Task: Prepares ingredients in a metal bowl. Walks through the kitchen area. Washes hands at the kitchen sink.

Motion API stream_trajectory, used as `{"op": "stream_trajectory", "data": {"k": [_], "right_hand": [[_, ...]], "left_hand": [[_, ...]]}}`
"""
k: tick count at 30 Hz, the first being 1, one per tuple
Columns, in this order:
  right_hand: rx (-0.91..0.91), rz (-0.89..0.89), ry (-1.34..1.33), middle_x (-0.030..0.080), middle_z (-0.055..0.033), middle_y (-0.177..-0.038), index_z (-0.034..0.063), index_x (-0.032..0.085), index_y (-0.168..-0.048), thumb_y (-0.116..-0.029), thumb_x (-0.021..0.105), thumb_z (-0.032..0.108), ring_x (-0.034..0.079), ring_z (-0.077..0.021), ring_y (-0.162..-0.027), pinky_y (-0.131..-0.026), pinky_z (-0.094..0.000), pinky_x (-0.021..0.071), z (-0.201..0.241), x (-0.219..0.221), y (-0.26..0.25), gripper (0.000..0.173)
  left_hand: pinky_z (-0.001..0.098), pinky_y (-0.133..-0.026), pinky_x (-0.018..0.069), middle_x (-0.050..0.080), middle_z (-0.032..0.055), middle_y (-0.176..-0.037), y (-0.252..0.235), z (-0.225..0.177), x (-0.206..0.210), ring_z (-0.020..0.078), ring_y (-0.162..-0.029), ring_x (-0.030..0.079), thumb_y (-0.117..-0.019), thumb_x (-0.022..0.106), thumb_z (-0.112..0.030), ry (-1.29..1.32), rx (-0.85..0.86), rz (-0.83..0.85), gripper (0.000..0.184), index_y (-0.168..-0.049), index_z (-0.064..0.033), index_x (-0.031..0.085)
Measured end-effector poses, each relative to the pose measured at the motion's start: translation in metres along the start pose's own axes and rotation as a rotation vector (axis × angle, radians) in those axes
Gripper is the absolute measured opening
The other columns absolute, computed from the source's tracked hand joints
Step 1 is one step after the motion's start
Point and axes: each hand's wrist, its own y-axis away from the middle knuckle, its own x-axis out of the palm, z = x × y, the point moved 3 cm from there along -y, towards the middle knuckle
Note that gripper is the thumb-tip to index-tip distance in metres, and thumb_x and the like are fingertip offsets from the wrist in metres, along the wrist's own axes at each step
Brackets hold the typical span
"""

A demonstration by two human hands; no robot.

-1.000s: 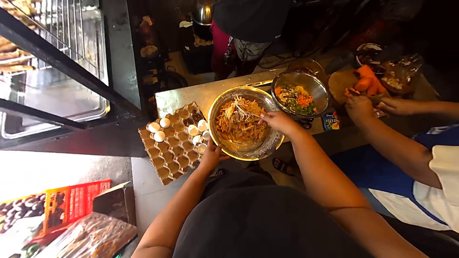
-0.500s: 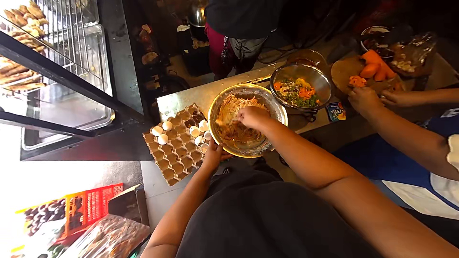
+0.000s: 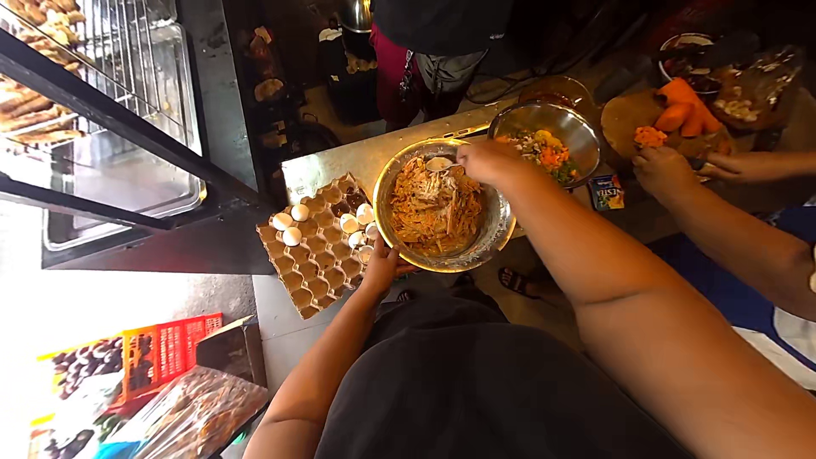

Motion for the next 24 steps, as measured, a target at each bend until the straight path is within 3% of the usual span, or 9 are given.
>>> {"op": "stream_trajectory", "data": {"k": [3,5,8,13,17,21,24], "right_hand": [[-0.02,0.02,-0.109,0.066,-0.0253,-0.131,0.0095,0.065,-0.135,-0.1075,0.046,0.016,0.06,-0.0457,-0.127,-0.102,-0.0704,0.0449,0.014,0.041,-0.017,0.034],[-0.052,0.1,-0.013,0.067,-0.0223,-0.129,0.0152,0.064,-0.137,-0.1088,0.045,0.018,0.062,-0.0447,-0.124,-0.097,-0.0696,0.0481,0.027,0.048,0.003,0.034],[-0.137,0.188,0.168,0.071,-0.0212,-0.12,0.0179,0.069,-0.13,-0.1073,0.05,0.019,0.066,-0.0452,-0.115,-0.09,-0.0697,0.0506,0.022,0.055,0.042,0.029],[-0.087,0.164,0.303,0.073,-0.0203,-0.113,0.0217,0.072,-0.126,-0.1075,0.052,0.023,0.069,-0.0455,-0.107,-0.084,-0.0689,0.0525,-0.01,0.025,0.083,0.027],[0.067,0.003,0.151,0.07,-0.0259,-0.117,0.0174,0.066,-0.133,-0.1121,0.043,0.028,0.066,-0.0508,-0.113,-0.085,-0.0717,0.05,-0.038,-0.001,0.072,0.033],[0.149,-0.008,-0.102,0.066,-0.0305,-0.124,0.01,0.058,-0.141,-0.1126,0.038,0.023,0.063,-0.0519,-0.119,-0.094,-0.0723,0.0482,-0.037,0.047,0.041,0.037],[0.115,0.064,-0.106,0.068,-0.0284,-0.12,0.0125,0.056,-0.142,-0.1132,0.035,0.024,0.066,-0.0495,-0.115,-0.091,-0.0694,0.0512,-0.016,0.072,0.053,0.037]], "left_hand": [[0.0416,-0.074,0.0652,0.065,0.0212,-0.11,-0.001,0.0,0.002,0.027,-0.08,0.075,-0.1111,0.039,-0.009,-0.01,0.002,-0.007,0.061,-0.163,-0.0166,0.007],[0.0422,-0.075,0.0653,0.065,0.0211,-0.109,0.0,0.001,0.001,0.027,-0.079,0.075,-0.1113,0.039,-0.009,-0.022,0.005,-0.01,0.06,-0.162,-0.0166,0.008],[0.0435,-0.075,0.0652,0.065,0.022,-0.109,-0.002,0.003,0.001,0.0284,-0.079,0.075,-0.1113,0.039,-0.01,-0.008,0.009,-0.004,0.057,-0.161,-0.0175,0.012],[0.0431,-0.075,0.0652,0.066,0.022,-0.109,-0.002,0.003,0.0,0.0281,-0.079,0.075,-0.1111,0.04,-0.009,0.004,0.004,-0.002,0.062,-0.163,-0.0202,0.008],[0.0431,-0.074,0.065,0.064,0.0215,-0.108,-0.002,0.003,0.001,0.0274,-0.078,0.074,-0.1113,0.04,-0.01,-0.005,0.0,-0.013,0.064,-0.163,-0.022,0.005],[0.0424,-0.074,0.0651,0.064,0.0214,-0.111,-0.004,0.003,0.001,0.0275,-0.079,0.074,-0.1115,0.039,-0.011,0.0,0.002,-0.006,0.064,-0.164,-0.0219,0.004],[0.0431,-0.074,0.0651,0.064,0.0213,-0.112,-0.002,0.005,0.0,0.0278,-0.079,0.074,-0.1116,0.04,-0.013,-0.016,0.01,-0.015,0.062,-0.163,-0.0232,0.007]]}}
